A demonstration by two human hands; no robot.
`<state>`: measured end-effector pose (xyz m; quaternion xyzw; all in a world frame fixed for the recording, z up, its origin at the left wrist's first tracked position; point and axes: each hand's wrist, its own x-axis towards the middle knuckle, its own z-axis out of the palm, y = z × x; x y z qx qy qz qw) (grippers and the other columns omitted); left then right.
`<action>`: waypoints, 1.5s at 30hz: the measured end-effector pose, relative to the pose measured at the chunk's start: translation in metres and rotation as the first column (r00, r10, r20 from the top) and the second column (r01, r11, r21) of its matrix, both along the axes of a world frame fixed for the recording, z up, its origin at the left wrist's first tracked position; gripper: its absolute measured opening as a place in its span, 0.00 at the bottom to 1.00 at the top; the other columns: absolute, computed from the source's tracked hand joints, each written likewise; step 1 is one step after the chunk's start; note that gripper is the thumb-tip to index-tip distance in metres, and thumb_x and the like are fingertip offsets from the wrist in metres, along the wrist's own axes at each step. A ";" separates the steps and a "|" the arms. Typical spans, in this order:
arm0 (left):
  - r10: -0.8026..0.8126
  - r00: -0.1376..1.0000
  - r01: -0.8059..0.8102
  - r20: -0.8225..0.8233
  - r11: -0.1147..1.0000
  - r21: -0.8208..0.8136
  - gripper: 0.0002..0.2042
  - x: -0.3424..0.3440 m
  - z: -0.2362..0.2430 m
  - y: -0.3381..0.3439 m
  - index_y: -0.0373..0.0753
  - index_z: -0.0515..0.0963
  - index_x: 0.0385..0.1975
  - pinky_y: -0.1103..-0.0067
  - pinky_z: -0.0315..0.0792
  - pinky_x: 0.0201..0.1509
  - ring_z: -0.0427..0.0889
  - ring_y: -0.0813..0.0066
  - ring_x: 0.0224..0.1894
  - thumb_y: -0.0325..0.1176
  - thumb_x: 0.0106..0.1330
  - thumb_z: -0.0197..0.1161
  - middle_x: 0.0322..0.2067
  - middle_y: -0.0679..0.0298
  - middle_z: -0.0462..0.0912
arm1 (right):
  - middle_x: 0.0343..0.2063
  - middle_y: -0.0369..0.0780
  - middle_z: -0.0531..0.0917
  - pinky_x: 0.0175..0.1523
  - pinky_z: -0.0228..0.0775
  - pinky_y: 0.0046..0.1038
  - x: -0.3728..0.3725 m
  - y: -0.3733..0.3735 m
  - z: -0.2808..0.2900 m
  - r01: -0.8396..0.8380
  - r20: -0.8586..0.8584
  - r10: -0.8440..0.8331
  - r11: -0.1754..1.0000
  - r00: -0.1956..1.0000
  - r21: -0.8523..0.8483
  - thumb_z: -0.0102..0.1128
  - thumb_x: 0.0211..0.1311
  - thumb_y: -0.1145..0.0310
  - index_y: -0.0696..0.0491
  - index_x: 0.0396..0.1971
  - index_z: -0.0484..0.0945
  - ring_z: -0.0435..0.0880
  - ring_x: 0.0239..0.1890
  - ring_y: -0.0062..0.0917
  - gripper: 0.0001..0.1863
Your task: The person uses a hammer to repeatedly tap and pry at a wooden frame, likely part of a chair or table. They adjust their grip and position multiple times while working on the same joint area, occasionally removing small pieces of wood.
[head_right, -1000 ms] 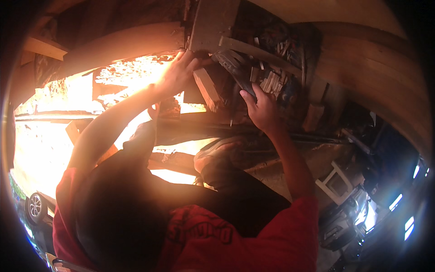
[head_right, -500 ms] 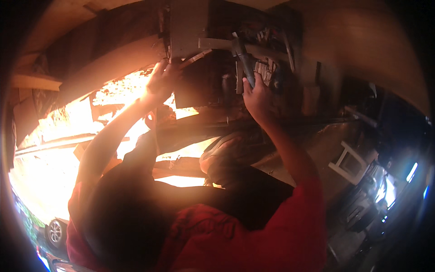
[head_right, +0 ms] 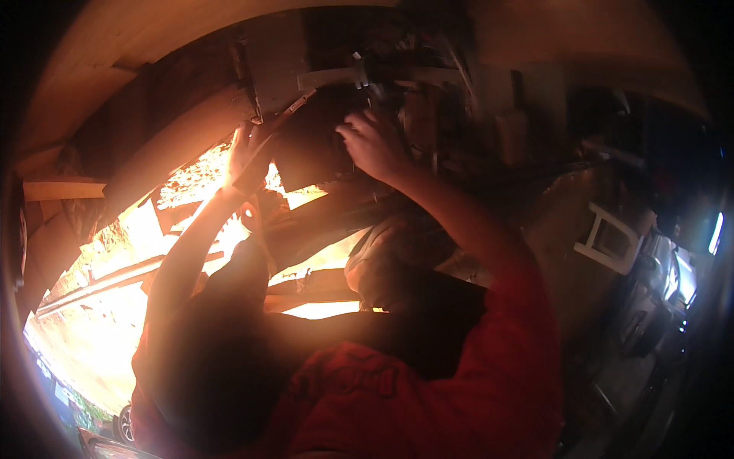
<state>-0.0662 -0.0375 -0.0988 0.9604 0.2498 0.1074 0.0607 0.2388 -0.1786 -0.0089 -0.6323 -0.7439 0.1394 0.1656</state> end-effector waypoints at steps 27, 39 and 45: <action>0.077 0.997 -0.070 0.013 0.955 -0.287 0.28 0.004 0.018 -0.006 0.29 0.75 0.63 0.56 0.76 0.65 0.73 0.41 0.61 0.34 0.64 0.70 0.57 0.42 0.74 | 0.41 0.42 0.87 0.52 0.81 0.40 -0.017 0.060 0.051 0.083 -0.256 -0.064 0.994 0.964 0.067 0.69 0.65 0.78 0.55 0.42 0.87 0.87 0.46 0.41 0.07; -0.075 0.994 0.074 -0.080 0.997 -0.018 0.30 0.005 0.004 -0.001 0.33 0.78 0.68 0.61 0.69 0.74 0.72 0.43 0.63 0.35 0.65 0.64 0.61 0.44 0.79 | 0.40 0.38 0.88 0.50 0.81 0.36 -0.052 0.080 0.034 0.031 -0.109 -0.008 0.978 0.994 0.207 0.72 0.59 0.81 0.54 0.46 0.89 0.85 0.45 0.36 0.14; 0.080 0.993 -0.052 0.089 0.958 -0.283 0.30 0.003 0.024 -0.008 0.31 0.77 0.67 0.59 0.74 0.68 0.74 0.43 0.60 0.32 0.63 0.67 0.55 0.42 0.78 | 0.38 0.37 0.84 0.50 0.82 0.36 -0.052 0.077 0.033 -0.039 -0.011 0.042 0.979 0.999 0.200 0.70 0.54 0.79 0.55 0.42 0.87 0.83 0.45 0.36 0.14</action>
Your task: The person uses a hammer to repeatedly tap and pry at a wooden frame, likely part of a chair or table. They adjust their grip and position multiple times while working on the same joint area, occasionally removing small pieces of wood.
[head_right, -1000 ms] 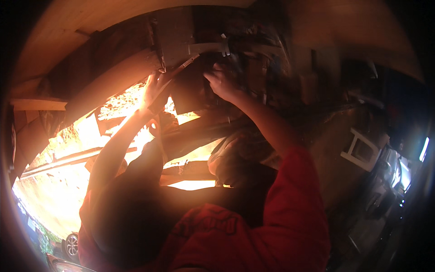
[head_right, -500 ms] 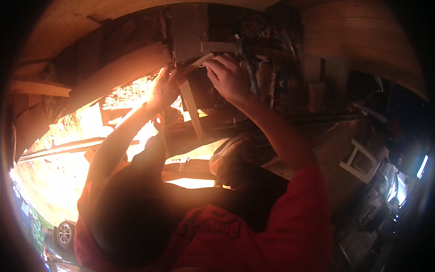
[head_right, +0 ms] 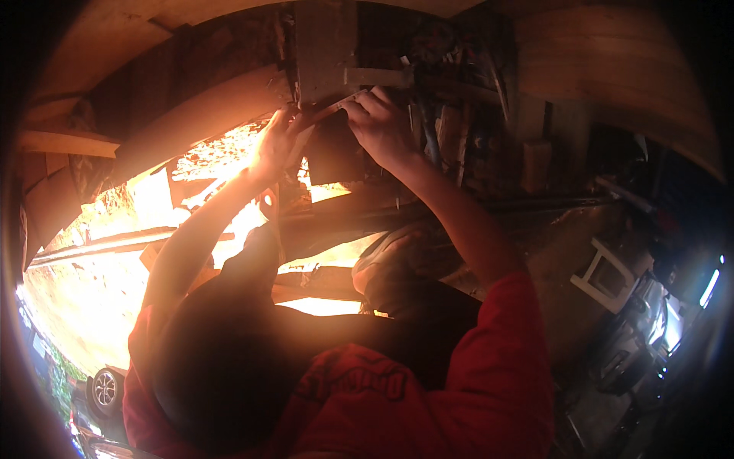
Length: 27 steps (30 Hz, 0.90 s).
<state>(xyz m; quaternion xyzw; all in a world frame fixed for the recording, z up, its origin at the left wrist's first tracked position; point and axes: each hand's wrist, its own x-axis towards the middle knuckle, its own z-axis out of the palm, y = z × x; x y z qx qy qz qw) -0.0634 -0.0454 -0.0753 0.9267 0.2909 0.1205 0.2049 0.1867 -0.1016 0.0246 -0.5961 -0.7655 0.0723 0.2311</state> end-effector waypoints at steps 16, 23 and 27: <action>-0.034 0.993 0.044 0.116 0.995 -0.089 0.41 0.004 0.043 0.010 0.55 0.68 0.80 0.62 0.77 0.65 0.78 0.52 0.58 0.28 0.62 0.69 0.61 0.55 0.79 | 0.37 0.39 0.80 0.52 0.84 0.33 -0.008 0.014 0.007 -0.153 0.091 0.154 0.988 0.984 -0.024 0.63 0.56 0.77 0.55 0.40 0.85 0.82 0.50 0.36 0.11; -0.061 0.991 0.069 0.116 0.995 -0.071 0.40 0.005 0.057 0.011 0.57 0.69 0.80 0.62 0.76 0.65 0.78 0.54 0.57 0.31 0.63 0.69 0.63 0.58 0.79 | 0.40 0.39 0.83 0.51 0.83 0.34 0.001 0.015 0.004 -0.183 0.010 0.184 0.983 0.983 -0.027 0.65 0.55 0.79 0.56 0.45 0.86 0.83 0.49 0.35 0.16; 0.009 0.995 0.010 0.104 0.983 -0.181 0.36 -0.002 0.062 0.010 0.51 0.74 0.75 0.60 0.75 0.65 0.77 0.51 0.56 0.37 0.64 0.73 0.60 0.53 0.78 | 0.41 0.40 0.84 0.51 0.82 0.36 0.000 0.010 -0.006 -0.166 -0.040 0.167 0.986 0.985 0.027 0.66 0.56 0.81 0.58 0.45 0.86 0.84 0.47 0.37 0.15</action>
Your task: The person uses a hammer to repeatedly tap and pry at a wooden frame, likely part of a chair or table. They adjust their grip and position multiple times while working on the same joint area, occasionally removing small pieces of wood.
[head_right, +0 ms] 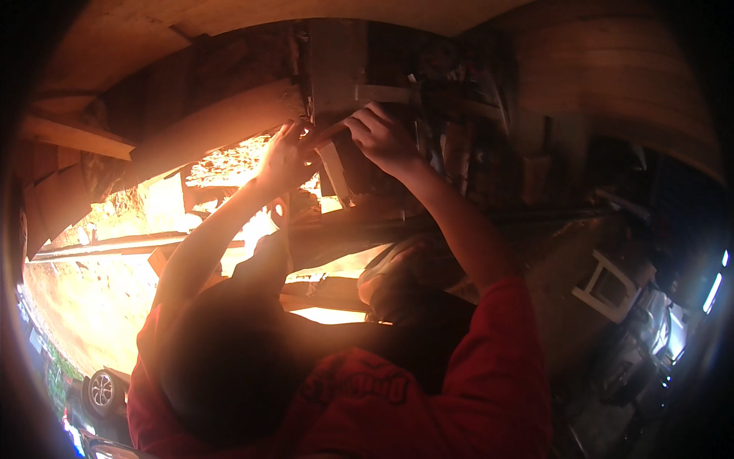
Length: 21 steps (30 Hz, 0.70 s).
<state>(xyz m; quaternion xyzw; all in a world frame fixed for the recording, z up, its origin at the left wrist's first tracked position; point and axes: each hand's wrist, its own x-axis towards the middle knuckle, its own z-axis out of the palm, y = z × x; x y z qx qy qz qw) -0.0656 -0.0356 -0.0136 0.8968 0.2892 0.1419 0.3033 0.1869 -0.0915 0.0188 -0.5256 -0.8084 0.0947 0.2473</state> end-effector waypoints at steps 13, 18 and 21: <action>0.155 0.964 -0.138 0.215 0.986 -0.089 0.19 -0.019 0.002 0.023 0.36 0.82 0.57 0.58 0.78 0.59 0.81 0.44 0.56 0.29 0.67 0.71 0.54 0.47 0.80 | 0.43 0.43 0.84 0.54 0.82 0.36 -0.003 -0.002 -0.020 0.040 -0.081 -0.031 0.993 0.996 0.111 0.68 0.57 0.80 0.62 0.45 0.86 0.85 0.49 0.37 0.15; 0.095 0.951 -0.085 0.293 0.995 -0.047 0.16 0.046 -0.012 0.031 0.38 0.85 0.51 0.61 0.84 0.51 0.85 0.47 0.49 0.26 0.63 0.72 0.46 0.52 0.85 | 0.43 0.43 0.84 0.53 0.82 0.35 -0.001 -0.002 -0.021 0.041 -0.077 -0.036 0.997 0.996 0.070 0.69 0.55 0.82 0.60 0.45 0.86 0.84 0.49 0.37 0.15; -0.074 0.919 0.077 0.387 0.997 0.008 0.14 0.066 -0.013 0.034 0.40 0.86 0.49 0.63 0.85 0.50 0.86 0.49 0.49 0.27 0.63 0.72 0.45 0.56 0.86 | 0.44 0.42 0.83 0.52 0.82 0.35 0.000 -0.005 -0.019 0.056 -0.068 -0.050 0.994 0.996 0.091 0.70 0.53 0.83 0.59 0.45 0.86 0.84 0.49 0.37 0.17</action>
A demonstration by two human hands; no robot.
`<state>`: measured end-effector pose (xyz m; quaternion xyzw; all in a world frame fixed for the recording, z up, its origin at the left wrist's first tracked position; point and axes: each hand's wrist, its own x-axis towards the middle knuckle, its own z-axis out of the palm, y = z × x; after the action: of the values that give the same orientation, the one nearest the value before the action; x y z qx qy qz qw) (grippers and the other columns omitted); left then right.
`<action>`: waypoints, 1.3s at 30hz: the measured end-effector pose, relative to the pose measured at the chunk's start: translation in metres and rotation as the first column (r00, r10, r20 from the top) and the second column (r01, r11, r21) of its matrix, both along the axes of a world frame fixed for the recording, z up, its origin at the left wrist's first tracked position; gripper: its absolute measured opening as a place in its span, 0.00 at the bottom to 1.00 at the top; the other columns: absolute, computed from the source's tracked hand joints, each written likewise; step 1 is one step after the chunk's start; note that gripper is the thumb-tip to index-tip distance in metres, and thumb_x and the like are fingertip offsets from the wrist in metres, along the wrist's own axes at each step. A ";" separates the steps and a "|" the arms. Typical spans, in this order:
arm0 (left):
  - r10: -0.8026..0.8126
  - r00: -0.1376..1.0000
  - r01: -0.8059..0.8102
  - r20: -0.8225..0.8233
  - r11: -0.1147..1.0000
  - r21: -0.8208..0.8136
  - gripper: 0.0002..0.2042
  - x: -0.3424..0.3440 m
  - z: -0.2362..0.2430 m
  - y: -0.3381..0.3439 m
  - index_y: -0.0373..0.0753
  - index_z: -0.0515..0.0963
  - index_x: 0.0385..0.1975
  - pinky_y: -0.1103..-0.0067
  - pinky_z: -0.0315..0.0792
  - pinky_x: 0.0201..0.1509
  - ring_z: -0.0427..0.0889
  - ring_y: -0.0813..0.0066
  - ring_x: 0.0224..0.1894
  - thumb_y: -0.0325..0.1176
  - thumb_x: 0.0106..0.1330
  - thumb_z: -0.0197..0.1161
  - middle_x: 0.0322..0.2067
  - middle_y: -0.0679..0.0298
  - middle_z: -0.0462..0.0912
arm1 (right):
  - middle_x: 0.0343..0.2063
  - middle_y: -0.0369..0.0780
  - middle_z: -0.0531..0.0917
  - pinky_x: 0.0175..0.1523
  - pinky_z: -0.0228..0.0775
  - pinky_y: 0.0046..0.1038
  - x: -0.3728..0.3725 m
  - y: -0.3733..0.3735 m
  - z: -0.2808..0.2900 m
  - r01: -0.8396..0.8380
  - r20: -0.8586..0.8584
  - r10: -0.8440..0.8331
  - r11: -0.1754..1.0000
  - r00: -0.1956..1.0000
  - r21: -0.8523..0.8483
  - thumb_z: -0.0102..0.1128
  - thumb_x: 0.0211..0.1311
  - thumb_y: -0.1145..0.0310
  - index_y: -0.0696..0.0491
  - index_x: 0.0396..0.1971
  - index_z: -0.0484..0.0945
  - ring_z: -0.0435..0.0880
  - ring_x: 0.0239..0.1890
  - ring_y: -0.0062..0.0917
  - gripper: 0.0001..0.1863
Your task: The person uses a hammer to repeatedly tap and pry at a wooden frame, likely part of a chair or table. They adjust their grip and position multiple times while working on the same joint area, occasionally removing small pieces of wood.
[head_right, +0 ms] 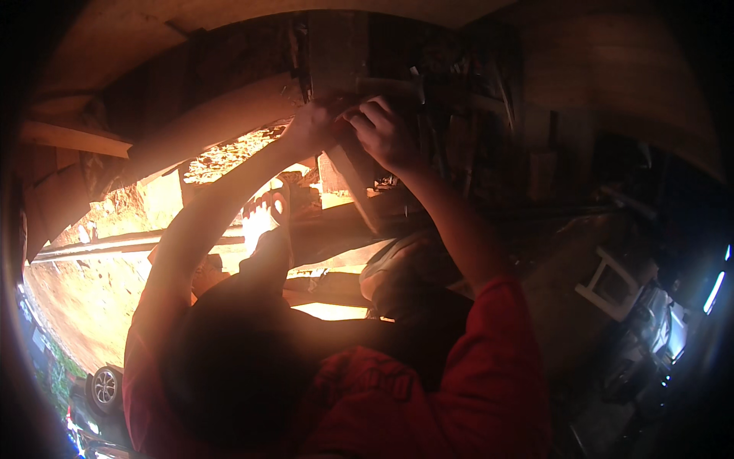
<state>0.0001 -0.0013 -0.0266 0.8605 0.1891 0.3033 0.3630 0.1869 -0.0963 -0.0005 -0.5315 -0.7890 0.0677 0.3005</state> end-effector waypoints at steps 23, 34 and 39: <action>-0.032 0.999 0.036 0.020 0.980 -0.197 0.07 0.001 -0.024 0.020 0.41 0.89 0.39 0.65 0.83 0.43 0.91 0.55 0.40 0.30 0.63 0.76 0.38 0.56 0.90 | 0.45 0.41 0.87 0.51 0.82 0.37 0.010 0.008 0.011 -0.013 -0.097 0.019 0.998 0.995 0.055 0.77 0.54 0.81 0.56 0.42 0.87 0.85 0.47 0.38 0.14; -0.151 0.987 0.156 0.046 0.890 -0.427 0.23 0.000 -0.013 0.026 0.48 0.88 0.60 0.68 0.88 0.54 0.93 0.57 0.48 0.26 0.64 0.75 0.51 0.54 0.90 | 0.54 0.56 0.84 0.58 0.78 0.45 0.079 -0.087 -0.046 0.676 0.026 -0.713 0.651 0.700 -0.345 0.69 0.75 0.59 0.60 0.70 0.68 0.86 0.54 0.53 0.33; -0.085 0.996 0.079 -0.036 0.985 -0.154 0.15 -0.001 -0.023 0.029 0.41 0.90 0.50 0.70 0.90 0.47 0.94 0.59 0.42 0.27 0.63 0.77 0.47 0.53 0.91 | 0.61 0.59 0.83 0.68 0.73 0.50 0.095 -0.101 -0.065 0.718 0.204 -0.690 0.641 0.694 -0.273 0.61 0.79 0.59 0.62 0.71 0.72 0.83 0.62 0.59 0.30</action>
<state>-0.0010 0.0279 -0.0494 0.8434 0.1839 0.2545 0.4359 0.2818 -0.1968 -0.0654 -0.8412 -0.5080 0.0556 0.1768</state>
